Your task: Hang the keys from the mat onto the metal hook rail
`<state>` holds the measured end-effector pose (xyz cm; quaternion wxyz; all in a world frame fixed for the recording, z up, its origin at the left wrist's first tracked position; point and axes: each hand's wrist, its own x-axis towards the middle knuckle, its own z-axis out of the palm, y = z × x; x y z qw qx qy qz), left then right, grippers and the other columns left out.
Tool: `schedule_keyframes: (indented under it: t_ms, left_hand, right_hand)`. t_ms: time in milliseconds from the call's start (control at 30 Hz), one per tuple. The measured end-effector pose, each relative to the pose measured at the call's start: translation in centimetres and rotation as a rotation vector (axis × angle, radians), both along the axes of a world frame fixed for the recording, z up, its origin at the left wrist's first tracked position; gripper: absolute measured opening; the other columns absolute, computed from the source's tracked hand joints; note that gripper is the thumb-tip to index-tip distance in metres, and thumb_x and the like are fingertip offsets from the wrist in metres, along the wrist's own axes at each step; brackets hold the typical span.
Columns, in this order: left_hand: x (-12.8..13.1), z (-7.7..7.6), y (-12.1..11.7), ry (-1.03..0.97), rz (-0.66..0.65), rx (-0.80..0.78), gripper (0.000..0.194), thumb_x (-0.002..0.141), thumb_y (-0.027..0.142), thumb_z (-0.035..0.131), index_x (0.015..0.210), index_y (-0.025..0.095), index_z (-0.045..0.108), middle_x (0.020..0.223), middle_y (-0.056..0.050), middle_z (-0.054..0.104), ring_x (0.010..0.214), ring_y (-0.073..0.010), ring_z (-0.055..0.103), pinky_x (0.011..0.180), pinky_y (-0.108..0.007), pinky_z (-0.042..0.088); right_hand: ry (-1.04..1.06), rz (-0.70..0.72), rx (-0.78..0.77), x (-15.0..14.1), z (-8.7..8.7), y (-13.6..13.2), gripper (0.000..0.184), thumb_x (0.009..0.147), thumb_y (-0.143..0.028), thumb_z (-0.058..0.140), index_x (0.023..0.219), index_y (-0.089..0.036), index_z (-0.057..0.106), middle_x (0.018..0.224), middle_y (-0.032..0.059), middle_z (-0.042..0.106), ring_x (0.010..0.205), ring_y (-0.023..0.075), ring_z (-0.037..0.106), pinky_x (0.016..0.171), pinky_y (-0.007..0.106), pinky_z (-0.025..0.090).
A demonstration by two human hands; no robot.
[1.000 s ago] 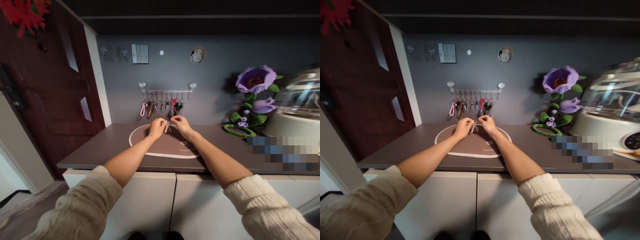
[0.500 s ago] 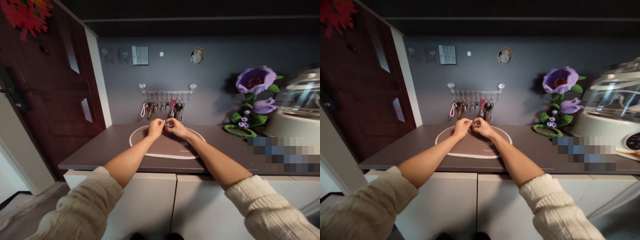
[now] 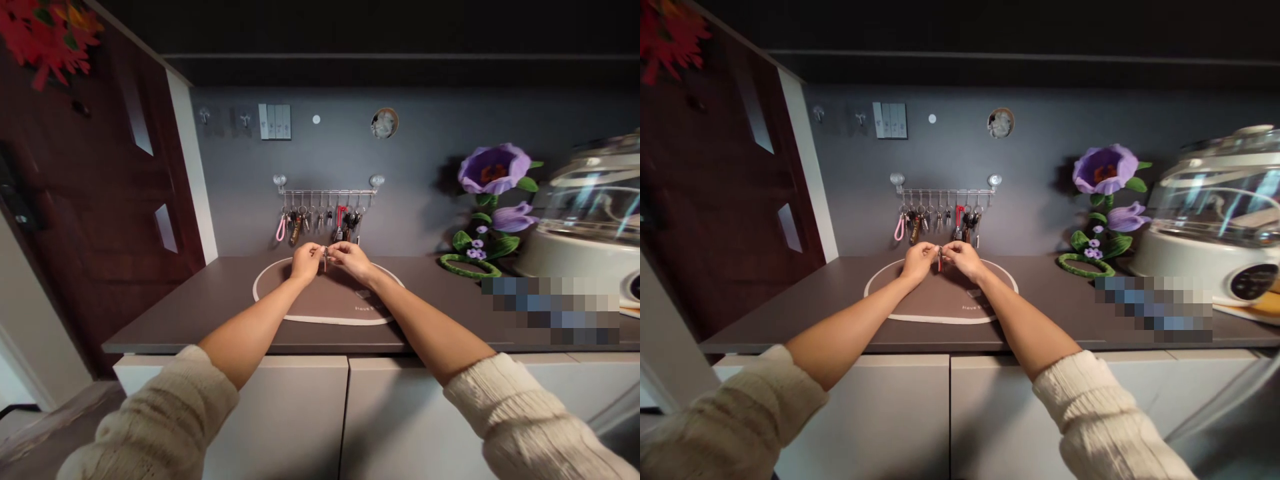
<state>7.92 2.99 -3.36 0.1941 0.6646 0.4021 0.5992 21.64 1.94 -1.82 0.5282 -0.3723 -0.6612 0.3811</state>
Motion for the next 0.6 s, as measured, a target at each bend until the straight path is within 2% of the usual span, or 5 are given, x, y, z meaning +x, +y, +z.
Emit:
schedule_keyframes:
  t_ms: [167, 333, 600]
  left_hand:
    - [0.2, -0.1, 0.0, -0.030, -0.039, -0.003, 0.017, 0.074, 0.027, 0.053, 0.073, 0.012, 0.061, 0.072, -0.005, 0.065, 0.066, -0.0128, 0.058, 0.064, -0.024, 0.044]
    - [0.4, -0.1, -0.5, -0.004, -0.076, 0.049, 0.021, 0.074, 0.031, 0.053, 0.075, 0.012, 0.061, 0.072, -0.005, 0.065, 0.065, -0.0126, 0.058, 0.063, -0.024, 0.044]
    - [0.4, -0.2, -1.0, 0.136, -0.022, 0.091, 0.023, 0.076, 0.032, 0.051, 0.079, 0.012, 0.062, 0.076, -0.006, 0.063, 0.065, -0.0117, 0.056, 0.065, -0.024, 0.044]
  right_hand:
    - [0.021, 0.025, 0.021, 0.2, -0.4, 0.4, 0.031, 0.058, -0.040, 0.067, 0.068, -0.014, 0.055, 0.057, -0.0044, 0.050, 0.052, 0.0056, 0.041, 0.055, 0.022, 0.035]
    - [0.053, -0.005, 0.049, 0.6, -0.6, 0.8, 0.030, 0.057, -0.039, 0.068, 0.068, -0.014, 0.055, 0.061, -0.0033, 0.052, 0.057, 0.0067, 0.045, 0.060, 0.023, 0.037]
    - [0.222, -0.104, 0.066, 2.3, 1.3, 0.6, 0.026, 0.059, -0.036, 0.068, 0.067, -0.015, 0.055, 0.068, -0.0017, 0.055, 0.064, 0.0076, 0.051, 0.070, 0.025, 0.041]
